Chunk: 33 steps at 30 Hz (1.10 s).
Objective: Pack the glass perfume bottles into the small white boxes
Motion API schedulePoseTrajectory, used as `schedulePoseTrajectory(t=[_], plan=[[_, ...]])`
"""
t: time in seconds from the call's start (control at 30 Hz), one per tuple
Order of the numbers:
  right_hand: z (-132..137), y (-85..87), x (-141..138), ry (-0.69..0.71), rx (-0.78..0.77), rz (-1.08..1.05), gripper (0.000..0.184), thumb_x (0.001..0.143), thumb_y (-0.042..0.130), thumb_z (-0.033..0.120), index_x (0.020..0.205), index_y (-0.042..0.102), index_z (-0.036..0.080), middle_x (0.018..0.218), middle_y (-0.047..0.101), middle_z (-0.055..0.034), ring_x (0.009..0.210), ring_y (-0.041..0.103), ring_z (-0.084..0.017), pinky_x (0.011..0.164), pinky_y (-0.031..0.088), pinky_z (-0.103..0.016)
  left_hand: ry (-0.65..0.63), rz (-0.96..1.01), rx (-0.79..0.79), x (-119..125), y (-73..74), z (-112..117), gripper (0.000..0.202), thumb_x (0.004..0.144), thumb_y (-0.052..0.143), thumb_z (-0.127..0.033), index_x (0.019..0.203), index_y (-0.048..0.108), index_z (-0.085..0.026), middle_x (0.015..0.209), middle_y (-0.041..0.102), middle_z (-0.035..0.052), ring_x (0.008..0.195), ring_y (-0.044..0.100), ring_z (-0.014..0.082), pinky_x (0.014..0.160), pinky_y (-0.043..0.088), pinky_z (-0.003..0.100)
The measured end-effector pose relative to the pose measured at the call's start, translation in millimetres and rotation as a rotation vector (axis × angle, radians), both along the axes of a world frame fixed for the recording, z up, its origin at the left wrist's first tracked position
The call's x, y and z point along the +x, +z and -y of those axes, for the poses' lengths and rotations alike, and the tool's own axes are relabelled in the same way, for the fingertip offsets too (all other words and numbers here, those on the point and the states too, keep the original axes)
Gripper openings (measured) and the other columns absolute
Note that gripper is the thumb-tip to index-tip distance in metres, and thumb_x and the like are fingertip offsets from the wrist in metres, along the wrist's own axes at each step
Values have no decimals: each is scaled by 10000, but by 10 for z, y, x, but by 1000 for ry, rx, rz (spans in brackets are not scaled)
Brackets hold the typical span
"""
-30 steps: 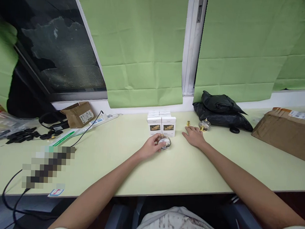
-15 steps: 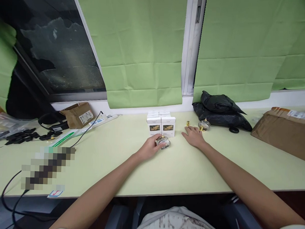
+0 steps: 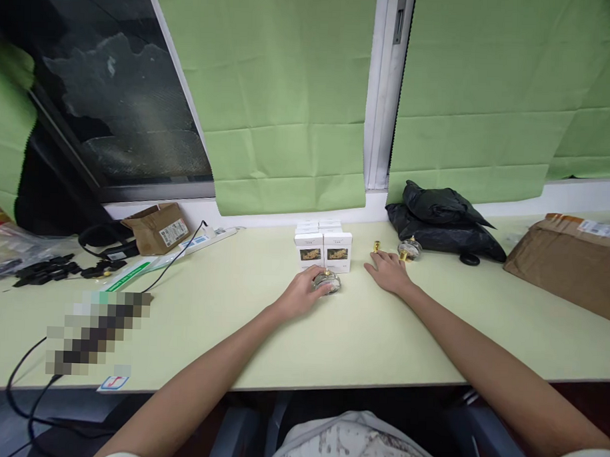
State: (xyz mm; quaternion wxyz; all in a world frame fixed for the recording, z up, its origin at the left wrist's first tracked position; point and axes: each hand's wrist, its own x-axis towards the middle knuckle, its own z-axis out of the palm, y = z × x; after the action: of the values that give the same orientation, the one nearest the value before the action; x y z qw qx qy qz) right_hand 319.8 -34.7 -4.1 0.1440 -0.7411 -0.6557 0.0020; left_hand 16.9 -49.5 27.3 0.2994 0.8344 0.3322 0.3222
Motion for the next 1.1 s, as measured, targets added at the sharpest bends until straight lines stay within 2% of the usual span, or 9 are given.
schedulePoseTrajectory(t=[0.27,0.57,0.83,1.1], plan=[[-5,6,-6,0,-18,2,562,1058,373,555,1480,548,227,1638,450,-134,1429,407,-384,1116,340,-527,-16,4,20,0,-40,-44,408,1005,597,-498,1298,655,-219,1268,703,105,1135,657,281,984,524,417],[-21,-20,6,-5,1,6,550,1055,391,547,1473,551,228,1617,480,-119,1414,418,-390,1107,355,-526,-104,166,-275,-6,-174,-155,565,955,665,-589,1347,648,-184,1378,692,120,1244,652,304,1084,504,432],[-2,0,-3,-1,-2,11,545,1060,382,543,1460,561,220,1621,473,-129,1415,426,-387,1093,372,-517,-134,189,-336,17,-159,-133,562,942,688,-582,1346,664,-192,1399,685,110,1271,641,318,1098,497,442],[4,9,-3,-4,-14,16,539,1059,378,547,1468,550,242,1616,476,-127,1413,428,-377,1098,366,-516,-120,178,-331,20,-136,-120,560,910,740,-546,1330,670,-183,1365,697,107,1237,656,301,1079,512,428]])
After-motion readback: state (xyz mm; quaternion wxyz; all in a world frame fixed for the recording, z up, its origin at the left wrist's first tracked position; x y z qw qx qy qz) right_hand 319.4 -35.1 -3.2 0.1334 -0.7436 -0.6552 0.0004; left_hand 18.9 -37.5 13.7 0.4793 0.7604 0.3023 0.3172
